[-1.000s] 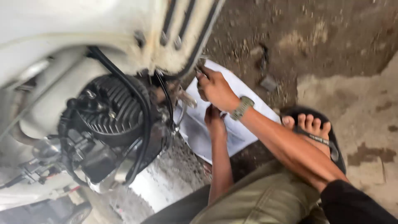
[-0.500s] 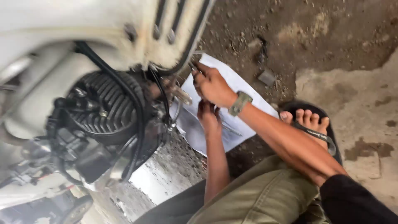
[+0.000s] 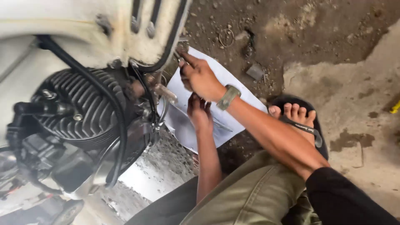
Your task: The person removes a checkered seat cover from a white scooter, then works on the engine area using a wrench and screwdriver. The person adjusts components near the engine and uses tools to tighten or loosen parts.
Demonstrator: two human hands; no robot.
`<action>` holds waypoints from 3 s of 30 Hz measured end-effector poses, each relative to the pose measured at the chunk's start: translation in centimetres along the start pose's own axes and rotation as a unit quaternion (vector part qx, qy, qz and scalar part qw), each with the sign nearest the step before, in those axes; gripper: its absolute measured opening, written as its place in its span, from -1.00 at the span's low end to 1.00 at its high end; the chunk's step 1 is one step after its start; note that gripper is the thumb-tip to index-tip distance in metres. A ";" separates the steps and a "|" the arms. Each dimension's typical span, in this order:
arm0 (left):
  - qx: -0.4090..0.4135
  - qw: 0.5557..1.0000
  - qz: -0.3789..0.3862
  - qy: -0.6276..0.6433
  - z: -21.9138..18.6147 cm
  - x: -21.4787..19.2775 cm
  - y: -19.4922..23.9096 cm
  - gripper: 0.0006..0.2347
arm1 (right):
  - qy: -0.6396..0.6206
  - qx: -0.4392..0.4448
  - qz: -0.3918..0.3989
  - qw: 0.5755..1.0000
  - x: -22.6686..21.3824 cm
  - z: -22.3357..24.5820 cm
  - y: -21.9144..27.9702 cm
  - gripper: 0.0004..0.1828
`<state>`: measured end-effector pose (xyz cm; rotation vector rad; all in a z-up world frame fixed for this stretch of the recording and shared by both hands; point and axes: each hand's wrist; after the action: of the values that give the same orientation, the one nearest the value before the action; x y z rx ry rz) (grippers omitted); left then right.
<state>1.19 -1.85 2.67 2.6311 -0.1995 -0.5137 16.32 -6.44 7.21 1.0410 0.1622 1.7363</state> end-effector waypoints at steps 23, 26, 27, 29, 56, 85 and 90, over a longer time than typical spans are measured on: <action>0.008 0.997 0.062 0.033 0.8 0.8 -1.2 -0.82 | -0.015 -0.071 0.049 0.996 -1.2 2.5 -1.2 -0.42; -0.006 1.000 0.026 -0.012 0.1 1.5 -0.1 -0.78 | -0.047 -0.078 -0.058 0.994 -3.0 0.7 -3.7 -0.58; 0.001 0.999 0.039 0.001 0.0 3.6 -0.9 -0.78 | -0.043 -0.097 -0.055 0.993 -2.3 1.9 -4.9 -0.58; -0.006 0.999 0.033 -0.022 0.4 1.4 -0.2 -0.79 | 0.068 -0.140 -0.047 0.987 -0.3 0.8 -3.1 -0.51; 0.000 1.000 0.014 0.006 0.2 1.4 0.7 -0.86 | 0.023 -0.072 -0.082 0.994 -1.5 -2.3 -4.2 -0.73; -0.026 1.000 -0.010 0.008 0.6 1.0 -1.2 -0.76 | -0.057 -0.079 0.085 0.992 -2.0 1.2 -1.7 -0.44; -0.011 1.000 0.001 0.003 0.8 0.0 -0.3 -0.85 | 0.050 -0.185 -0.008 0.981 -3.8 -1.5 -1.3 -0.56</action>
<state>0.92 -1.88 1.80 2.6104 -0.1924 -0.5047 16.42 -8.51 3.45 0.6788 -0.0874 1.7231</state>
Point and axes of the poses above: each hand's wrist, its own y-axis away from the middle knuckle, its own x-axis out of the palm, z = x × y, and after that the axes turned 12 degrees about -z, right-handed
